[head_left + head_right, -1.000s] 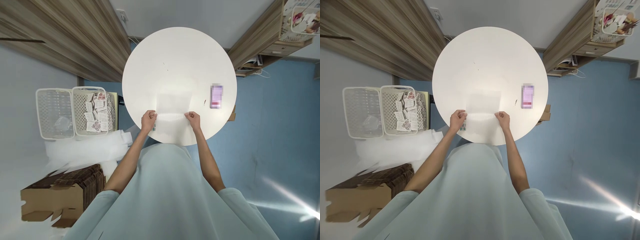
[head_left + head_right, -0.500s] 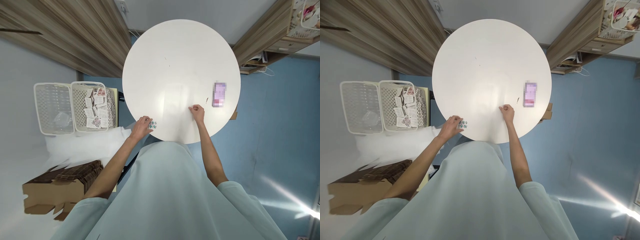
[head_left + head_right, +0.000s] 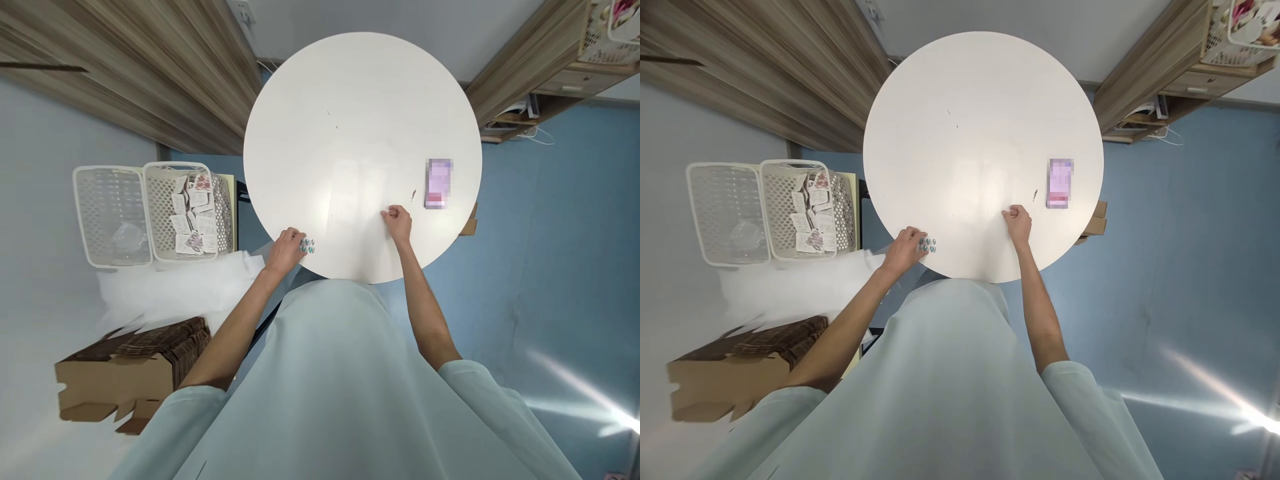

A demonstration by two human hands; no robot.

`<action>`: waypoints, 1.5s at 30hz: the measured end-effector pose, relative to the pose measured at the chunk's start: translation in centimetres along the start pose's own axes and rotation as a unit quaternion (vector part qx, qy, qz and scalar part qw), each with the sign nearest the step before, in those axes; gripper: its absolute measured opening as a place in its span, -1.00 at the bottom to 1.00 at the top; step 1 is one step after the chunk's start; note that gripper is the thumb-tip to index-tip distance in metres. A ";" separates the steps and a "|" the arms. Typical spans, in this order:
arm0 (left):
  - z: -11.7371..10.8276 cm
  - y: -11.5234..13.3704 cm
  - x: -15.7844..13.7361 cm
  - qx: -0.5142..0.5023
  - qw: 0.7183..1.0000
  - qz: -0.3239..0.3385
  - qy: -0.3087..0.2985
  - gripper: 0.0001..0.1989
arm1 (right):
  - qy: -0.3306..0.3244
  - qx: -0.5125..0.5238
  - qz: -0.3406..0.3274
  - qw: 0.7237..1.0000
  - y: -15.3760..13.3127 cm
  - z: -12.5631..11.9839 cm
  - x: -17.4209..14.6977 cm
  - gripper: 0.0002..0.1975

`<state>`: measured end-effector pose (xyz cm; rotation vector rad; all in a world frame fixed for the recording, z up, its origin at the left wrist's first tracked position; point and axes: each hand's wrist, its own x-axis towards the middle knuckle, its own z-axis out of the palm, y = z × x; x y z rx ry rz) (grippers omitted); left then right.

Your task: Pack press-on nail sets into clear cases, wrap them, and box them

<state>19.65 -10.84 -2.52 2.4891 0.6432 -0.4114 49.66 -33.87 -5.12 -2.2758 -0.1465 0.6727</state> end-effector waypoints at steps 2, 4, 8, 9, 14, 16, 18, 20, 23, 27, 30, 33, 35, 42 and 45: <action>0.2 0.7 0.3 0.004 1.000 -0.007 0.011 -0.51 | -0.001 -0.001 -0.001 1.000 0.1 -0.1 -0.3 -0.68; 0.7 1.9 0.7 0.003 1.000 0.001 0.031 -0.46 | -0.003 0.001 -0.002 1.000 0.2 -0.2 -0.5 -0.69; 2.6 5.4 1.6 -0.019 0.997 0.065 0.041 -0.42 | 0.003 0.008 0.000 1.000 0.5 -0.4 -1.1 -0.69; 3.2 6.3 1.8 -0.030 0.996 0.075 0.037 -0.43 | 0.003 0.014 0.001 1.000 0.6 -0.5 -1.3 -0.69; 5.1 10.2 3.0 -0.119 0.991 0.043 0.052 -0.45 | -0.039 0.099 -0.039 0.993 0.1 -1.1 -3.1 -0.68; 4.9 11.2 3.2 -0.175 0.982 0.002 0.074 -0.44 | -0.070 0.140 -0.068 0.985 -1.0 -1.3 -4.3 -0.70; 4.1 12.0 3.3 -0.247 0.964 -0.039 0.089 -0.41 | -0.104 0.175 -0.084 0.975 -2.5 -1.4 -5.5 -0.74; 2.8 12.4 3.1 -0.334 0.935 -0.072 0.097 -0.38 | -0.146 0.201 -0.101 0.963 -4.3 -1.3 -6.7 -0.76; 0.7 12.4 2.4 -0.449 0.881 -0.095 0.119 -0.37 | -0.213 0.222 -0.126 0.943 -7.2 -0.5 -8.3 -0.77; -1.7 11.1 0.6 -0.542 0.814 -0.087 0.189 -0.40 | -0.306 0.223 -0.186 0.906 -11.0 1.6 -10.9 -0.79; -3.1 8.9 -1.7 -0.582 0.771 -0.097 0.239 -0.44 | -0.337 0.192 -0.258 0.885 -13.9 4.0 -13.7 -0.80; -4.1 5.5 -4.9 -0.588 0.749 -0.102 0.287 -0.50 | -0.341 0.140 -0.302 0.879 -16.6 7.3 -16.9 -0.81; -4.4 2.6 -7.5 -0.571 0.746 -0.120 0.321 -0.55 | -0.333 0.102 -0.311 0.884 -18.1 10.1 -19.1 -0.80; -4.6 -8.1 -18.5 -0.461 0.749 -0.232 0.416 -0.43 | -0.340 -0.009 -0.369 0.865 -21.5 22.6 -27.1 -0.81; -4.7 -11.9 -22.9 -0.398 0.760 -0.268 0.438 -0.44 | -0.363 -0.067 -0.398 0.839 -22.3 28.1 -30.5 -0.83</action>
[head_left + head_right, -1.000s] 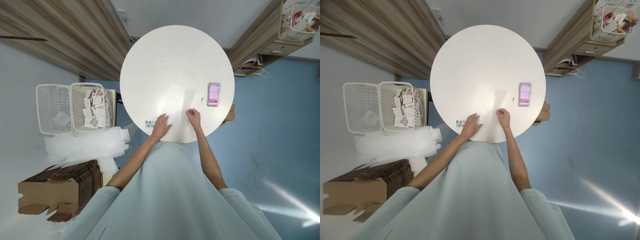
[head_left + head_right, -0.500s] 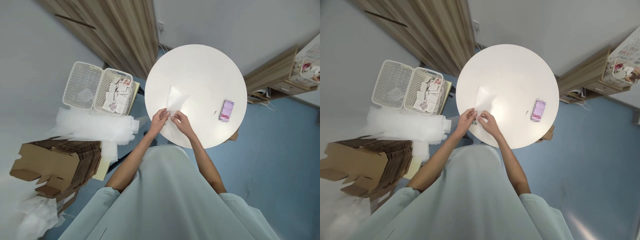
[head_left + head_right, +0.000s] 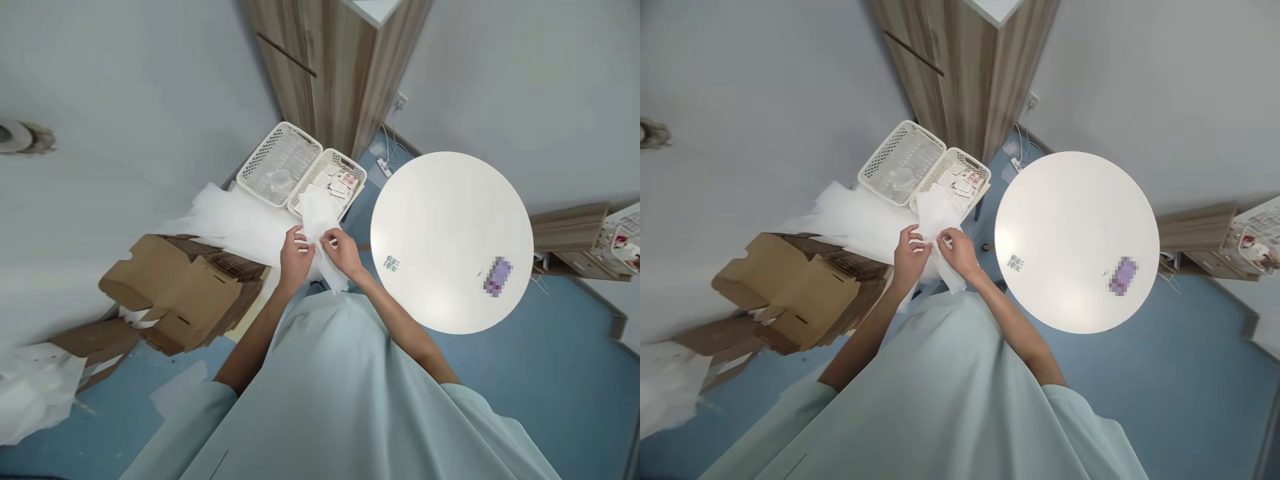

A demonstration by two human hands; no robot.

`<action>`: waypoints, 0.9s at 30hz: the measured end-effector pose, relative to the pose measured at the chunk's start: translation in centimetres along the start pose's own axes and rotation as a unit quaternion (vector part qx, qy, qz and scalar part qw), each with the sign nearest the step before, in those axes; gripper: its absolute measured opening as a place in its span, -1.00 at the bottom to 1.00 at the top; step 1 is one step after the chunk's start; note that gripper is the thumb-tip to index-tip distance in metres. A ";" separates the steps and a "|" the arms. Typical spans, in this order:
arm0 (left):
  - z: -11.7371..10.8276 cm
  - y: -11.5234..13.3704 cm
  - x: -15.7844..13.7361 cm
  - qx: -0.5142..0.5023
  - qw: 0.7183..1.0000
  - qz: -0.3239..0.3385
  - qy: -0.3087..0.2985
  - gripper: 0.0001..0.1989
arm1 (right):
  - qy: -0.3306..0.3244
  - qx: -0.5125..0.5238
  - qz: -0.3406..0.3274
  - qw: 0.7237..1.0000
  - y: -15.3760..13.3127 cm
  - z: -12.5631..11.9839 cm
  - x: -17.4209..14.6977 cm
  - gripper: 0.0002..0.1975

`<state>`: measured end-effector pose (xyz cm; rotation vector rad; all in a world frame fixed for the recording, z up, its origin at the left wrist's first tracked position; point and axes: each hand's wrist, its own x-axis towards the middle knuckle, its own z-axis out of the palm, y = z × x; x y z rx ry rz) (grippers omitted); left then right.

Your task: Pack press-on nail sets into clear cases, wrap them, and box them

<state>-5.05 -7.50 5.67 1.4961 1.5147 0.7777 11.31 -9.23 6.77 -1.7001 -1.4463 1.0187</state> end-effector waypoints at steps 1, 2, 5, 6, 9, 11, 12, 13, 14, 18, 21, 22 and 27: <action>-1.6 -0.7 0.3 0.022 1.000 0.005 0.009 -0.48 | -0.016 -0.018 -0.007 1.000 -0.6 1.8 0.8 -0.84; -3.1 -1.4 0.6 0.046 0.999 0.010 0.015 -0.54 | -0.031 -0.036 -0.013 0.999 -1.2 3.5 1.6 -0.84; -7.0 -3.7 1.4 0.123 0.992 0.016 0.017 -0.70 | -0.078 -0.094 -0.027 0.992 -2.7 8.1 3.9 -0.84; -8.0 -4.4 1.7 0.149 0.989 0.013 0.013 -0.73 | -0.093 -0.113 -0.030 0.989 -3.1 9.4 4.6 -0.83; -10.1 -6.2 2.6 0.222 0.975 0.000 -0.009 -0.75 | -0.135 -0.165 -0.042 0.976 -3.9 12.7 6.5 -0.80; -10.9 -6.7 3.4 0.257 0.966 0.003 -0.012 -0.73 | -0.158 -0.191 -0.046 0.968 -4.2 14.3 7.6 -0.79; -11.2 -6.8 3.9 0.268 0.963 0.009 -0.007 -0.72 | -0.166 -0.203 -0.045 0.964 -4.3 14.9 8.0 -0.78; -11.3 -6.7 4.6 0.272 0.962 0.019 0.000 -0.70 | -0.170 -0.213 -0.042 0.961 -4.4 15.4 8.4 -0.77; -11.5 -6.6 5.4 0.272 0.962 0.031 0.008 -0.67 | -0.171 -0.224 -0.039 0.959 -4.4 15.7 8.7 -0.75; -11.2 -6.1 10.9 0.247 0.965 0.092 0.004 -0.53 | -0.148 -0.256 -0.041 0.954 -4.8 15.3 9.3 -0.70; -9.9 -6.0 16.5 0.235 0.963 0.127 -0.033 -0.39 | -0.124 -0.247 -0.046 0.960 -5.2 13.5 9.1 -0.68; -9.2 -6.0 18.3 0.233 0.962 0.136 -0.047 -0.34 | -0.115 -0.241 -0.045 0.963 -5.3 12.7 8.9 -0.68; -6.0 -6.0 25.2 0.278 0.939 0.148 -0.138 -0.16 | -0.062 -0.214 -0.018 0.975 -5.4 8.3 6.9 -0.70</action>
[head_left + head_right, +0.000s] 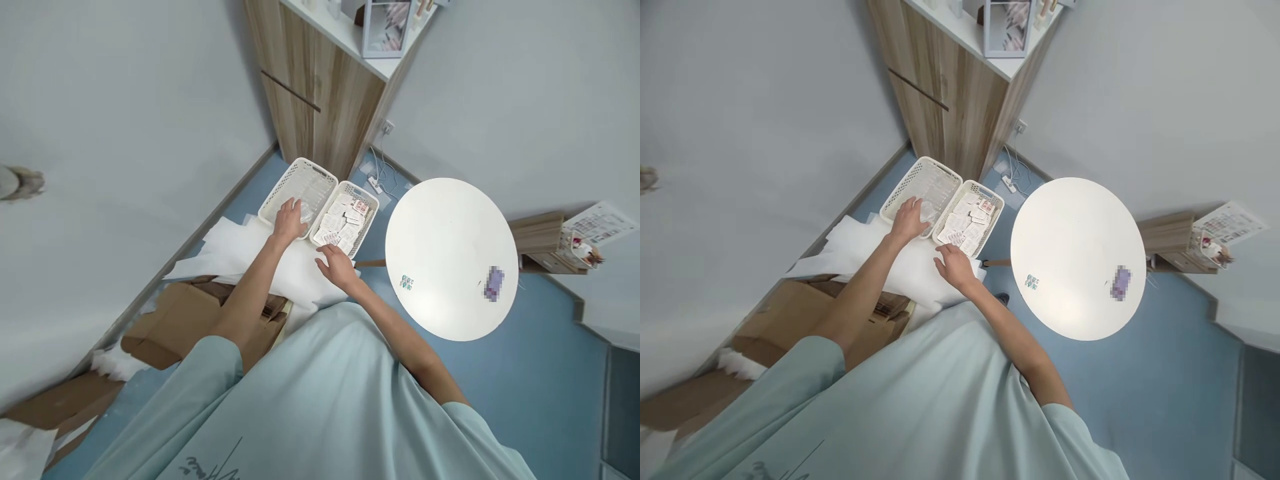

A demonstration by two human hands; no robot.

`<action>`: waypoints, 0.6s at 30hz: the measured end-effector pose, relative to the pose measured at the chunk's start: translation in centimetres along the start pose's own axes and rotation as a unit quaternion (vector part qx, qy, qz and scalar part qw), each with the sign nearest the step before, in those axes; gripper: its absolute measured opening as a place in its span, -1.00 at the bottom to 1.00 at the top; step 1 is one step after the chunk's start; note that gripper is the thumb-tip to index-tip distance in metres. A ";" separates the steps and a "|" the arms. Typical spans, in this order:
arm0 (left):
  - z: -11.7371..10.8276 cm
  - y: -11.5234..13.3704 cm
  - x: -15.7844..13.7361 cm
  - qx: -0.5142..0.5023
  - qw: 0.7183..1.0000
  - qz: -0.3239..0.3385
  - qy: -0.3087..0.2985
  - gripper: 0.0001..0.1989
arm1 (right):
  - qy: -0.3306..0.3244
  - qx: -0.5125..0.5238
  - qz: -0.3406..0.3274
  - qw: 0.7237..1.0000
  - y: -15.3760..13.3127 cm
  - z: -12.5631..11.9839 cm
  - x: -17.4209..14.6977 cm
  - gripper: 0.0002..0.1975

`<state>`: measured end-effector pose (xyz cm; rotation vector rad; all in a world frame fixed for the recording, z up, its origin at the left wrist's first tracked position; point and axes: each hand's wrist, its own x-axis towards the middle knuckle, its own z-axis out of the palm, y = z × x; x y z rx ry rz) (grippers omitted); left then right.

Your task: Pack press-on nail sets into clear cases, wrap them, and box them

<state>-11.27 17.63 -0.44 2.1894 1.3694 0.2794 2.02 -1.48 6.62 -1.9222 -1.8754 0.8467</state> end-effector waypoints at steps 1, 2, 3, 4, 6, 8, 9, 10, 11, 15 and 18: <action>0.2 0.0 0.8 0.016 1.000 0.004 -0.021 -0.16 | 0.010 0.007 0.010 1.000 0.4 -0.7 -0.6 -0.70; 0.4 -0.1 1.5 0.034 0.999 0.006 -0.040 -0.16 | 0.020 0.015 0.020 0.999 0.8 -1.3 -1.3 -0.71; 0.5 -0.1 1.9 0.052 0.997 0.008 -0.055 -0.18 | 0.031 0.024 0.031 0.999 1.2 -1.8 -1.9 -0.71; 0.6 -0.1 2.2 0.071 0.995 0.010 -0.067 -0.20 | 0.042 0.032 0.041 0.998 1.7 -2.2 -2.6 -0.71; 0.7 -0.1 2.4 0.104 0.991 0.013 -0.079 -0.24 | 0.063 0.048 0.056 0.995 2.6 -3.0 -3.8 -0.70; 0.6 0.0 2.5 0.123 0.989 0.011 -0.076 -0.22 | 0.081 0.061 0.070 0.992 3.5 -3.5 -4.9 -0.69; 0.5 0.1 2.5 0.127 0.989 0.007 -0.071 -0.19 | 0.088 0.067 0.075 0.991 3.9 -3.7 -5.3 -0.69; 0.3 0.2 2.4 0.127 0.990 0.001 -0.062 -0.15 | 0.094 0.072 0.079 0.990 4.3 -3.8 -5.8 -0.69; 0.1 0.4 2.4 0.124 0.991 -0.006 -0.051 -0.12 | 0.098 0.077 0.081 0.989 4.7 -4.0 -6.2 -0.68; -0.7 2.7 1.9 0.075 0.997 -0.020 0.007 -0.10 | 0.108 0.103 0.071 0.986 6.0 -5.0 -7.7 -0.67; -0.5 6.6 0.3 0.000 1.000 0.008 0.028 -0.14 | 0.115 0.149 0.065 0.980 7.2 -6.2 -8.8 -0.68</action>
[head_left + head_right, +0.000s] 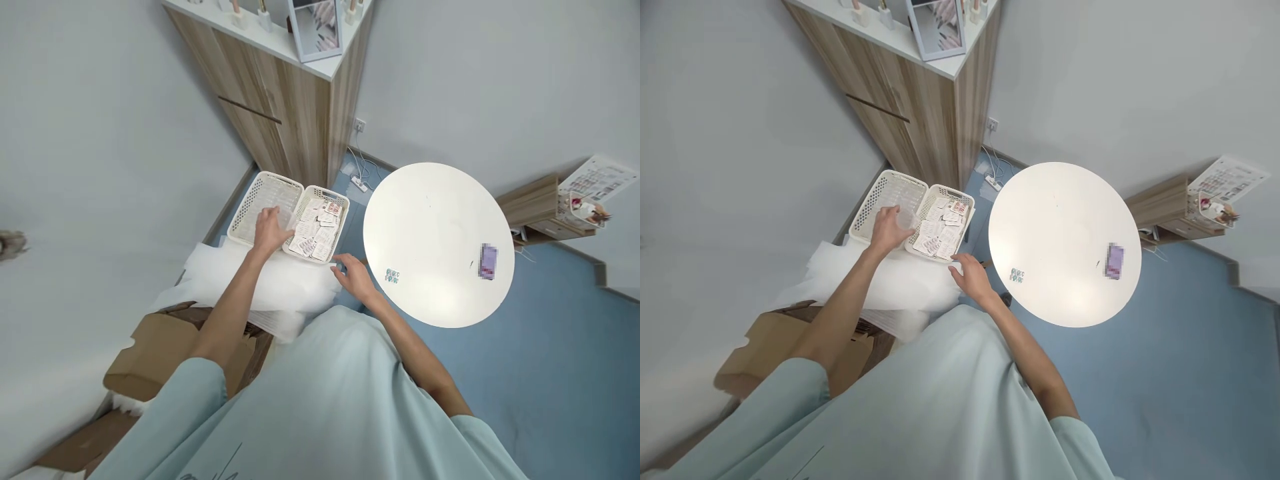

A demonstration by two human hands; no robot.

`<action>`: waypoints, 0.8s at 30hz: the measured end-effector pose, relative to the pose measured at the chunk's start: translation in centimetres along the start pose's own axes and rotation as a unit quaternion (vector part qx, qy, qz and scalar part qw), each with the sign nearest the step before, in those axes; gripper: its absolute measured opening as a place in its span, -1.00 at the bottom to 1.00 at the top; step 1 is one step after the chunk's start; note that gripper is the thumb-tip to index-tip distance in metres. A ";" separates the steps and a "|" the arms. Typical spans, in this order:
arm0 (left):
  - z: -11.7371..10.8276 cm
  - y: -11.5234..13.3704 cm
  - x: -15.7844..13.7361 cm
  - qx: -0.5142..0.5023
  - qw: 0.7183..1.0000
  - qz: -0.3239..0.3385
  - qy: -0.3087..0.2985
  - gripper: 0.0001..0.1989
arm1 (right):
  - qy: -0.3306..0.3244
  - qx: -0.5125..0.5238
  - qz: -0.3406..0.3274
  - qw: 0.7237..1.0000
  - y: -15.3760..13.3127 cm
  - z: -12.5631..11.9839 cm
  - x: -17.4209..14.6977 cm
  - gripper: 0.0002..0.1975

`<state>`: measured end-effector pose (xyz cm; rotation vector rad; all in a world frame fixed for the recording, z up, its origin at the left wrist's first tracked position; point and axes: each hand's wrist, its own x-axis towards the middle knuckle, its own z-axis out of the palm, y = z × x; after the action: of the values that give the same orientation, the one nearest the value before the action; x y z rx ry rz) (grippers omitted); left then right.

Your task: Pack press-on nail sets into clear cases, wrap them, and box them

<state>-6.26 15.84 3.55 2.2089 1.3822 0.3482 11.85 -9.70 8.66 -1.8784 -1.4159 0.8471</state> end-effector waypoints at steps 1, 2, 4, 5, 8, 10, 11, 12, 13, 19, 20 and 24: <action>0.2 1.8 -0.8 -0.033 0.999 0.019 -0.002 -0.16 | 0.004 0.024 0.001 1.000 0.4 -0.7 -0.2 -0.67; 0.6 3.7 -1.8 -0.070 0.997 0.039 -0.008 -0.17 | 0.008 0.054 0.003 0.998 0.8 -1.5 -0.3 -0.66; 1.6 7.8 -4.2 -0.155 0.984 0.084 -0.039 -0.21 | 0.019 0.130 0.013 0.991 1.9 -3.3 -0.7 -0.59; 2.2 10.0 -5.5 -0.200 0.972 0.105 -0.064 -0.22 | 0.024 0.172 0.020 0.985 2.5 -4.3 -1.0 -0.52; 4.2 16.1 -9.3 -0.310 0.926 0.146 -0.160 -0.26 | 0.028 0.288 0.032 0.957 4.9 -7.7 -2.3 -0.31; 5.6 19.7 -11.3 -0.346 0.906 0.150 -0.194 -0.29 | 0.026 0.329 0.030 0.943 6.8 -10.2 -3.9 -0.23; 6.4 21.3 -12.0 -0.358 0.899 0.148 -0.207 -0.29 | 0.025 0.338 0.030 0.940 7.8 -11.4 -4.8 -0.21; 7.2 22.8 -12.7 -0.367 0.892 0.145 -0.220 -0.29 | 0.025 0.342 0.032 0.939 8.7 -12.6 -5.9 -0.19; 8.1 24.3 -13.3 -0.375 0.886 0.141 -0.234 -0.29 | 0.024 0.342 0.037 0.939 9.7 -13.8 -7.0 -0.17; 13.6 31.8 -15.9 -0.388 0.849 0.116 -0.340 -0.29 | 0.023 0.370 0.077 0.925 15.8 -18.9 -14.0 -0.16; 14.6 32.8 -16.3 -0.386 0.845 0.106 -0.354 -0.30 | 0.025 0.380 0.088 0.921 16.8 -19.4 -15.0 -0.17; 18.1 35.2 -17.7 -0.384 0.829 0.064 -0.402 -0.31 | 0.029 0.384 0.123 0.914 19.9 -20.9 -17.8 -0.23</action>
<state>21.05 -17.53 8.37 1.4599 0.4824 -0.0195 35.86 -33.60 7.38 -1.4420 -0.6449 1.2333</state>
